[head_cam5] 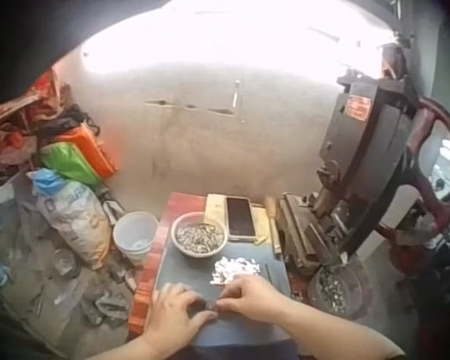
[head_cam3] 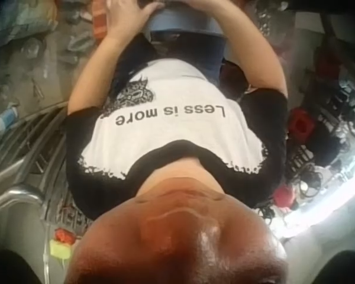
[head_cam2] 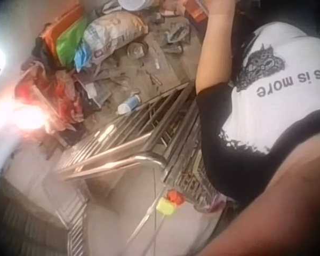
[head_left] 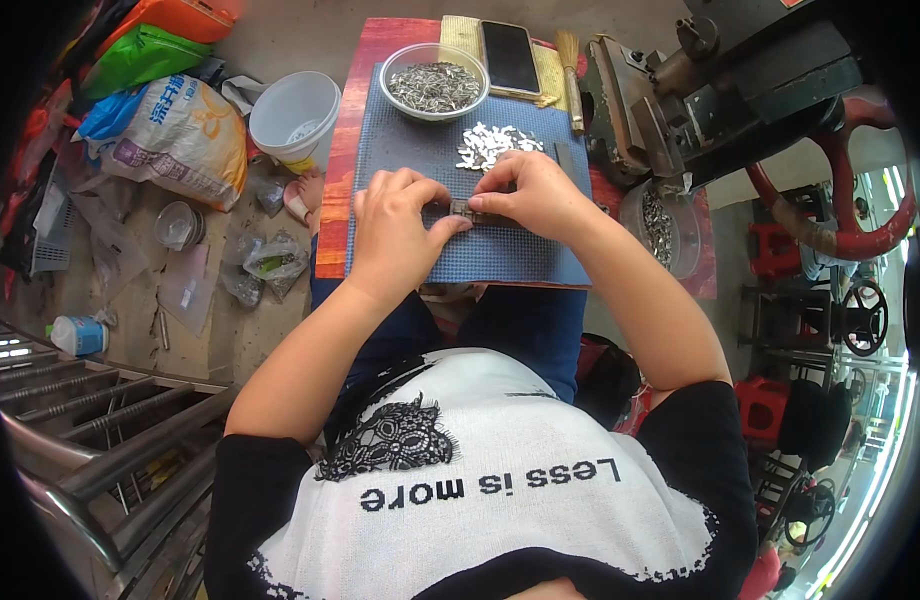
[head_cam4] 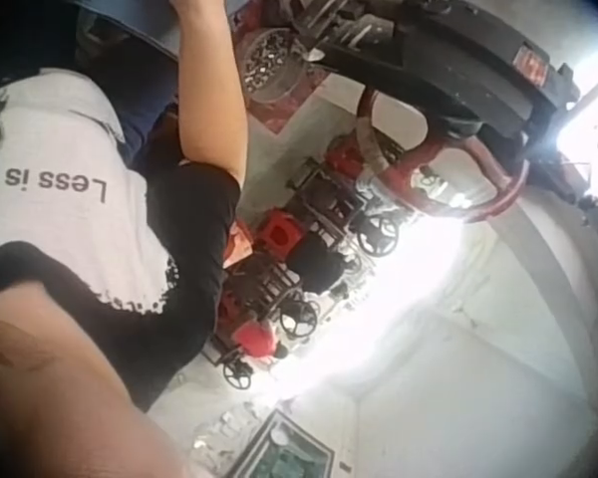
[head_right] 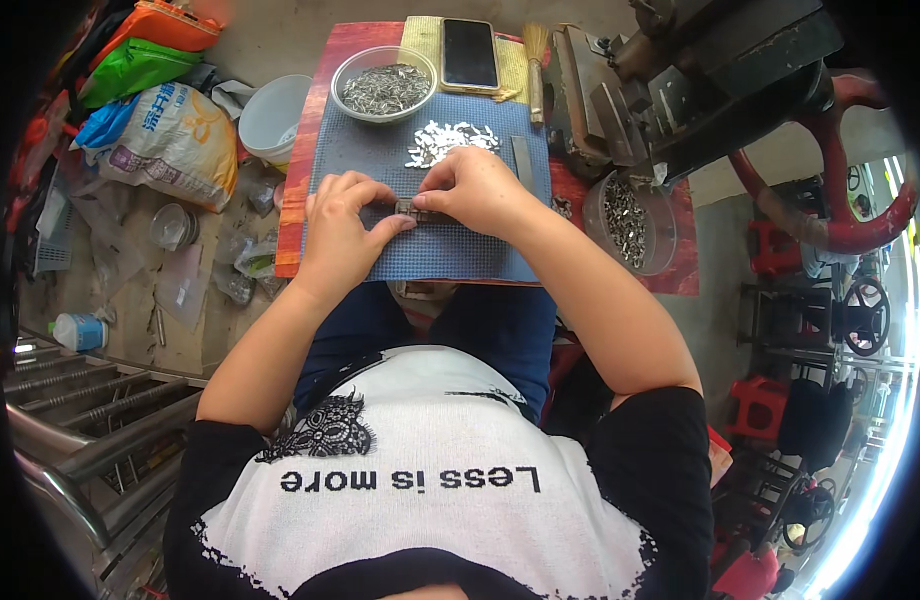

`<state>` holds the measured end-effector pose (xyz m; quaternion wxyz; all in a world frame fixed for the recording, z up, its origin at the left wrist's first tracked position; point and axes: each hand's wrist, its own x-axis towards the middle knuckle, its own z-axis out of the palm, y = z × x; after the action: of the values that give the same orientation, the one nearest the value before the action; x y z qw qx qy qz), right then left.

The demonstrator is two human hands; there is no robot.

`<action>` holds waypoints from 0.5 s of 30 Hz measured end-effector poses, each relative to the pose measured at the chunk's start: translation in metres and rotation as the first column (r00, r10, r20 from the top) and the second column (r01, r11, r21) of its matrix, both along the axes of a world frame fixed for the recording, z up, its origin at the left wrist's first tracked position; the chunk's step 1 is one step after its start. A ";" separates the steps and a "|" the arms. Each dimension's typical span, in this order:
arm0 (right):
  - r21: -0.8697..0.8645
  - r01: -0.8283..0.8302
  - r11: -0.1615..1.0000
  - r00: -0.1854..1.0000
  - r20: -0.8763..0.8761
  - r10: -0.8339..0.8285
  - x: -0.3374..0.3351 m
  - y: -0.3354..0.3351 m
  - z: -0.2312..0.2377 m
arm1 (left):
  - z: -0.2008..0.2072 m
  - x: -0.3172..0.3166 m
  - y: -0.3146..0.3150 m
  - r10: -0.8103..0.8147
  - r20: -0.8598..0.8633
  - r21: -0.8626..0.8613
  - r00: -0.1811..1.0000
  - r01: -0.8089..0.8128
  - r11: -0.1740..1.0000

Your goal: Picking small metal studs from a bowl, placing them into a fixture on a strip, and using a manual rotary press to secure them.

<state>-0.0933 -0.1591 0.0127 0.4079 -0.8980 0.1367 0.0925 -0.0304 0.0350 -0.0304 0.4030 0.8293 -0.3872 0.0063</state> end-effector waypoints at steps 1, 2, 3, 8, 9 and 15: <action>0.001 0.001 1.000 1.000 -0.001 -0.001 -0.001 -0.002 -0.001 | 0.000 0.000 0.000 0.001 -0.004 0.003 1.000 -0.001 1.000; 0.001 -0.016 1.000 1.000 0.018 0.016 -0.003 -0.005 -0.002 | 0.000 0.000 0.000 -0.001 -0.004 0.003 1.000 0.001 1.000; 0.001 -0.033 0.999 0.999 0.037 0.033 -0.005 -0.008 -0.003 | -0.001 0.000 -0.001 0.000 0.000 0.002 1.000 0.000 1.000; -0.012 -0.023 1.000 0.998 0.062 0.024 -0.007 -0.008 -0.002 | -0.001 0.000 -0.001 -0.003 0.004 0.008 1.000 0.003 1.000; -0.020 0.004 1.000 0.996 0.084 -0.002 -0.007 -0.007 -0.004 | -0.001 0.000 -0.001 -0.001 0.005 0.006 1.000 0.001 1.000; -0.098 0.004 0.995 0.998 0.070 0.003 -0.012 -0.008 -0.002 | -0.001 0.000 -0.001 -0.004 0.002 0.011 1.000 0.004 1.000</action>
<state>-0.1058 -0.1676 0.0110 0.3680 -0.9195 0.1269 0.0544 -0.0308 0.0342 -0.0318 0.3980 0.8306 -0.3894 0.0042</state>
